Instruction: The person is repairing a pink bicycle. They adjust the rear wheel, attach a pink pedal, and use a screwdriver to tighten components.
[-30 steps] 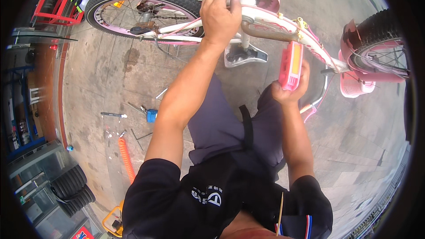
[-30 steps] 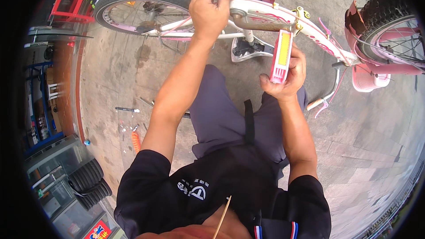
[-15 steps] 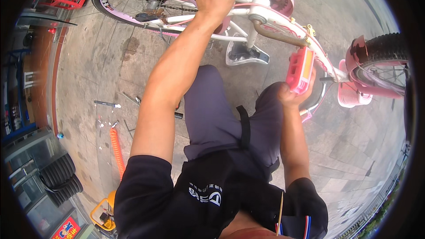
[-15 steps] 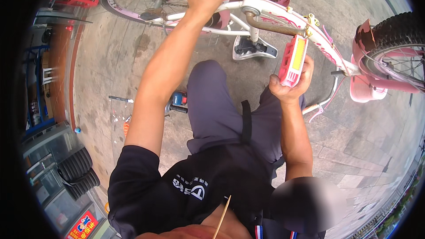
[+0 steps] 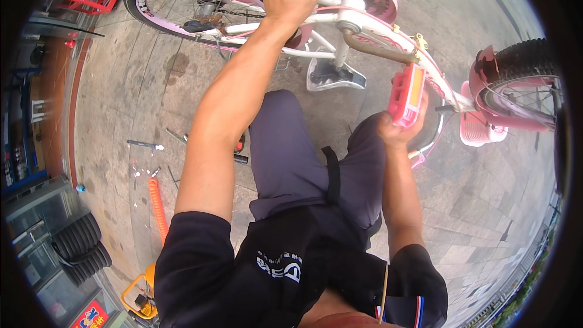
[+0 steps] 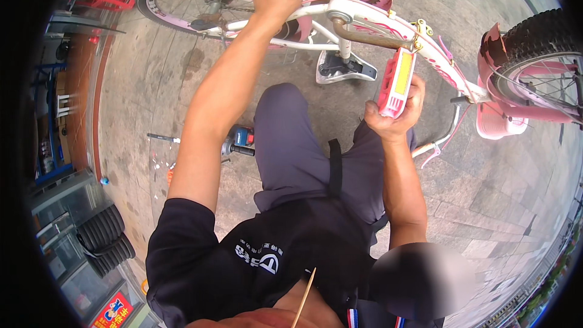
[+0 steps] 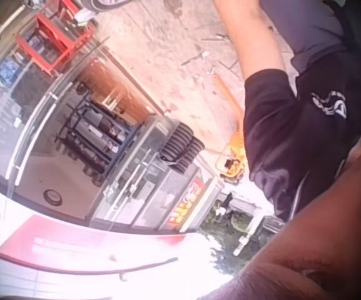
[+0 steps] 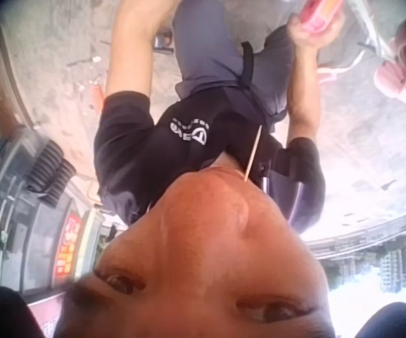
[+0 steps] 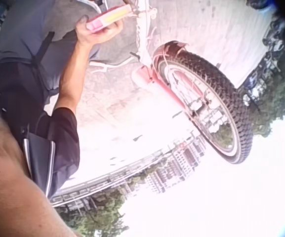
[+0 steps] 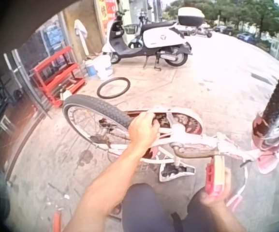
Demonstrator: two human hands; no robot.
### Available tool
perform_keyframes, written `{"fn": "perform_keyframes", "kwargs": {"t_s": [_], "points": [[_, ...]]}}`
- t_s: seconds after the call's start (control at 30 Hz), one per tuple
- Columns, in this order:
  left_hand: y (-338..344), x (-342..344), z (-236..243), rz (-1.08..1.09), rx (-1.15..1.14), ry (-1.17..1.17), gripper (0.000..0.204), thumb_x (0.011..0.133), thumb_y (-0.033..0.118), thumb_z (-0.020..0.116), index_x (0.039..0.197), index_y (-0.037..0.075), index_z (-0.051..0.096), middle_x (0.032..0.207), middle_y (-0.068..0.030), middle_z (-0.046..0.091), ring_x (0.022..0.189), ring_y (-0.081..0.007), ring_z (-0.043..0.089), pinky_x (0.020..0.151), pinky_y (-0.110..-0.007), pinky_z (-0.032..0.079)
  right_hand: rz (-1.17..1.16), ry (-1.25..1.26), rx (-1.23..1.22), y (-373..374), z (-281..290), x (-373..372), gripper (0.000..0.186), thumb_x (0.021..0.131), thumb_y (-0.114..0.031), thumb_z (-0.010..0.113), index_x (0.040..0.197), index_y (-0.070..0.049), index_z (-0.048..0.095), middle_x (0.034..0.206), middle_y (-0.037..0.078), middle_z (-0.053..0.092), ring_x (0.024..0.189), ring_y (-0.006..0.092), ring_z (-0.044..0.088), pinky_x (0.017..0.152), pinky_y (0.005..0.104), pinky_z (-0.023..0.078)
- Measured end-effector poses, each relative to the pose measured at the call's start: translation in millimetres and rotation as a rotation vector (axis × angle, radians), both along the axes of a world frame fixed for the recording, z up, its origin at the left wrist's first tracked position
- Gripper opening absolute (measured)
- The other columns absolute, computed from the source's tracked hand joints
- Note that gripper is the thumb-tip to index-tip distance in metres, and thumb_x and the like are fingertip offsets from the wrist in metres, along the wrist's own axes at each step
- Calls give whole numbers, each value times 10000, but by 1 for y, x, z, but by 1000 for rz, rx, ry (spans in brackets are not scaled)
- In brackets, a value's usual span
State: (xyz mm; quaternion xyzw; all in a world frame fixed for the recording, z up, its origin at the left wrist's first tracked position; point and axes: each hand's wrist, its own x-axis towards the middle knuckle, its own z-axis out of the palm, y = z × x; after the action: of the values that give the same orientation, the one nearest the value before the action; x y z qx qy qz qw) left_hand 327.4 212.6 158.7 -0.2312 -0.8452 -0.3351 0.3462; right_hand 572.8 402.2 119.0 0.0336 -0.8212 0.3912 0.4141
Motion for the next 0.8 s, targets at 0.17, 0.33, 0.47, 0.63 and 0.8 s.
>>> {"fn": "perform_keyframes", "kwargs": {"t_s": [0.17,0.33,0.47,0.63,0.8], "points": [[-3,4,-4,-9,-106,-18,160,818,218,709,912,90,732,946,-119,702,896,-354,669,793,-483,543,1,6,-43,0,-5,1,947,840,-677,687,1355,99,517,1278,190,610,1110,268,647,922,365,542],[1,4,-6,23,-117,-113,158,854,236,699,927,103,744,883,-107,713,813,-360,697,736,-488,564,19,8,-34,0,-3,1,955,830,-680,696,1347,103,513,1290,199,599,1122,279,643,956,378,529],[1,4,-4,21,-146,-142,186,874,258,681,956,104,746,880,-116,712,824,-365,697,738,-490,564,100,59,-135,-3,5,0,845,824,-678,710,1187,69,551,1230,201,605,1077,290,642,933,395,518],[3,7,4,-16,-265,-201,260,877,292,681,991,68,746,923,-143,710,890,-370,692,772,-481,561,90,68,-238,-9,17,3,720,800,-691,739,916,2,579,1092,185,639,989,282,644,891,398,498],[5,18,7,-44,-159,-224,377,884,344,692,1087,28,727,1047,-167,694,973,-373,680,834,-464,547,104,144,-111,1,-6,0,795,886,-664,647,1176,75,590,1129,226,603,1094,335,640,935,438,541]]}}
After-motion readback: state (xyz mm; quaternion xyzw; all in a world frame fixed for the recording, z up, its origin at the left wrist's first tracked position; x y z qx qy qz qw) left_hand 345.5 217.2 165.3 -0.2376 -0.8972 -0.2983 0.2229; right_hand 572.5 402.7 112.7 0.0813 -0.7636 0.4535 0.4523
